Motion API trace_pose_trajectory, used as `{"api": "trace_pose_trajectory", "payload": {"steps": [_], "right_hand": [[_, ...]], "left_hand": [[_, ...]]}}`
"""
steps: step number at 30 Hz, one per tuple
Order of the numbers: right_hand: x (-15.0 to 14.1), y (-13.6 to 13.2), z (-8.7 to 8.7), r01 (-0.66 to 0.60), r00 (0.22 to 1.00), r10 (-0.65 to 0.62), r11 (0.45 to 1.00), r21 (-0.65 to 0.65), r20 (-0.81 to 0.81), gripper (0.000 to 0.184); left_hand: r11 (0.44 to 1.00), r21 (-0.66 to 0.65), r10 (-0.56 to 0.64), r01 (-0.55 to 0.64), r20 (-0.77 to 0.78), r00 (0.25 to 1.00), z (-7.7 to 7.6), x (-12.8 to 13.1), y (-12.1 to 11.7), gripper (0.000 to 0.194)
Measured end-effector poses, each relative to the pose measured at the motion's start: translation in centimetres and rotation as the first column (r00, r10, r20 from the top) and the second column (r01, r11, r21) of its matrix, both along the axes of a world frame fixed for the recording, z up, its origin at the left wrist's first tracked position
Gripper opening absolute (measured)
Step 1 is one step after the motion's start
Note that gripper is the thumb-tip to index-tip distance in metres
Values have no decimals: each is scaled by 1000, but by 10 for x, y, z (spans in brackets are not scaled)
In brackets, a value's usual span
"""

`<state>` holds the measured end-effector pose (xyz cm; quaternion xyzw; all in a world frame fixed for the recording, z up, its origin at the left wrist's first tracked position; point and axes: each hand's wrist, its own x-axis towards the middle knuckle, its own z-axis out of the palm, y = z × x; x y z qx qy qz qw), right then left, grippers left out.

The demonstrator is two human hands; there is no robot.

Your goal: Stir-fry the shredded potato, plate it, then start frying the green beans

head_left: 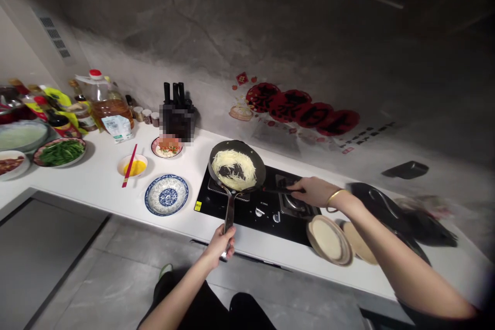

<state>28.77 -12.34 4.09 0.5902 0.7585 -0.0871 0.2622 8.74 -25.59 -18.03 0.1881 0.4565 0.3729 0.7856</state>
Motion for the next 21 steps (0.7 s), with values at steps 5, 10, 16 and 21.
{"api": "trace_pose_trajectory", "payload": {"steps": [5,10,16,21], "right_hand": [[-29,8,-51,110,994,-102,974,198,-49,43],[-41,38,-83,241,970,-221,939,245,-104,44],[0,35,-39,112,989,-98,985,133,-109,36],[34,24,-5,-7,1000,6,998,59,19,38]], "left_hand": [[1000,4,5,-5,-1,1000,-2,1,0,50],[1000,20,9,-9,4,1000,-3,2,0,51],[1000,15,2,-2,5,1000,-1,0,1,50],[1000,10,8,-9,15,1000,0,0,0,50]]}}
